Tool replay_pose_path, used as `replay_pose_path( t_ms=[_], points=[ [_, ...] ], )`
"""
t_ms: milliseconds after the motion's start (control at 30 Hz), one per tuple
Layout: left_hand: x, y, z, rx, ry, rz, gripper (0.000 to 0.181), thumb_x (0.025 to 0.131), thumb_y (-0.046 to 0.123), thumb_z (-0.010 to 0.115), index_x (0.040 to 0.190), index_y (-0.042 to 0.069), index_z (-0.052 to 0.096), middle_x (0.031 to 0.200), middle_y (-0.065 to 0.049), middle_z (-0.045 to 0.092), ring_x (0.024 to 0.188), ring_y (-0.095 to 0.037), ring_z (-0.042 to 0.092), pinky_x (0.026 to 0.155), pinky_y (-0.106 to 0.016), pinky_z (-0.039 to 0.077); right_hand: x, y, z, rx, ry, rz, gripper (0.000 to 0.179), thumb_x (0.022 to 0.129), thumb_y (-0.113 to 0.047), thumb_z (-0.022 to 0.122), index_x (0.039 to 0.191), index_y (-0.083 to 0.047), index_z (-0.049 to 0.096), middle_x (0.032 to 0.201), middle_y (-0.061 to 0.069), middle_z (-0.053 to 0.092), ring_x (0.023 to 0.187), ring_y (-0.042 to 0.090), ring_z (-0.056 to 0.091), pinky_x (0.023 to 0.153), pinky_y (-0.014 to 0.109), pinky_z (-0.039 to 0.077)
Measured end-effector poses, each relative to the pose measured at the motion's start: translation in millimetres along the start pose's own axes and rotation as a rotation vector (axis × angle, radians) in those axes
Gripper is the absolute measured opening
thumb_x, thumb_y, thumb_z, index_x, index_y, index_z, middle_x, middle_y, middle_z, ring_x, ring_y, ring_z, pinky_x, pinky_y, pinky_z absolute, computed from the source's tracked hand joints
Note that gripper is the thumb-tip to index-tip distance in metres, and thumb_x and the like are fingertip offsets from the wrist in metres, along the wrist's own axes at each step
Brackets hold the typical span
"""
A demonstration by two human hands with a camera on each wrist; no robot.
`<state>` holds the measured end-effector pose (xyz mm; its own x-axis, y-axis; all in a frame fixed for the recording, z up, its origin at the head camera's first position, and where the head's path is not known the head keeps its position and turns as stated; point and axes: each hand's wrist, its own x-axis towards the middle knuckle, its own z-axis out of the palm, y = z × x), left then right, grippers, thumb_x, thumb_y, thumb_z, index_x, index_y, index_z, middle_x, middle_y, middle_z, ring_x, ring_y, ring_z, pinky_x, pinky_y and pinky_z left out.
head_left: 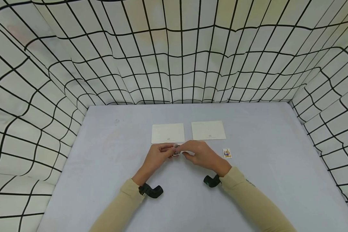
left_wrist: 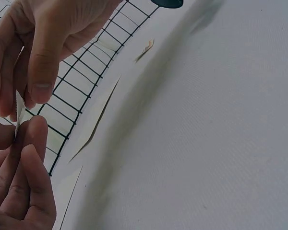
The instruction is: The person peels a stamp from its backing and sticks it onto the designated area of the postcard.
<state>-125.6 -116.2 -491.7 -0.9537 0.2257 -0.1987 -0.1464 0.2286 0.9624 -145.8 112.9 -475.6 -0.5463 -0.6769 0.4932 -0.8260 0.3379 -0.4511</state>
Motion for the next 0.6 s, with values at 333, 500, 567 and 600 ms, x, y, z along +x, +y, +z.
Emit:
replay_pose_path(
  t_ms=[333, 500, 567, 600],
  points=[
    [-1.7, 4.6, 0.1, -0.092, -0.068, -0.035, 0.034, 0.101, 0.021, 0.067, 0.128, 0.0, 0.07, 0.116, -0.017, 0.078, 0.093, -0.016, 0.079, 0.079, -0.026, 0.061, -1.9, 1, 6, -0.091, 0.101, -0.137, 0.029, 0.078, 0.002, 0.087, 0.104, -0.01, 0.08, 0.101, 0.001, 0.08, 0.097, 0.012, 0.075, 0.086, 0.018, 0.06],
    [-1.7, 5.8, -0.1, -0.102, -0.085, -0.051, 0.038, 0.1, 0.026, 0.07, 0.129, 0.002, 0.07, 0.108, -0.011, 0.081, 0.087, -0.007, 0.077, 0.078, -0.023, 0.059, -3.4, 3, 8, -0.103, 0.11, -0.154, 0.027, 0.078, 0.003, 0.087, 0.1, -0.01, 0.08, 0.099, 0.0, 0.079, 0.095, 0.012, 0.075, 0.085, 0.018, 0.06],
    [-1.9, 5.7, -0.4, -0.101, -0.093, -0.048, 0.04, 0.101, 0.026, 0.069, 0.133, 0.003, 0.068, 0.107, -0.011, 0.081, 0.086, -0.006, 0.076, 0.078, -0.022, 0.059, -4.0, 3, 10, -0.097, 0.114, -0.165, 0.026, 0.077, 0.005, 0.086, 0.098, -0.01, 0.08, 0.097, 0.0, 0.079, 0.093, 0.011, 0.074, 0.084, 0.019, 0.06],
    [-2.1, 5.5, -0.5, -0.1, -0.095, -0.048, 0.041, 0.101, 0.026, 0.068, 0.136, 0.003, 0.067, 0.108, -0.011, 0.081, 0.086, -0.006, 0.076, 0.078, -0.022, 0.059, -4.1, 4, 11, -0.093, 0.116, -0.168, 0.026, 0.077, 0.005, 0.086, 0.098, -0.009, 0.08, 0.097, 0.0, 0.079, 0.093, 0.011, 0.074, 0.083, 0.019, 0.06]
  ],
)
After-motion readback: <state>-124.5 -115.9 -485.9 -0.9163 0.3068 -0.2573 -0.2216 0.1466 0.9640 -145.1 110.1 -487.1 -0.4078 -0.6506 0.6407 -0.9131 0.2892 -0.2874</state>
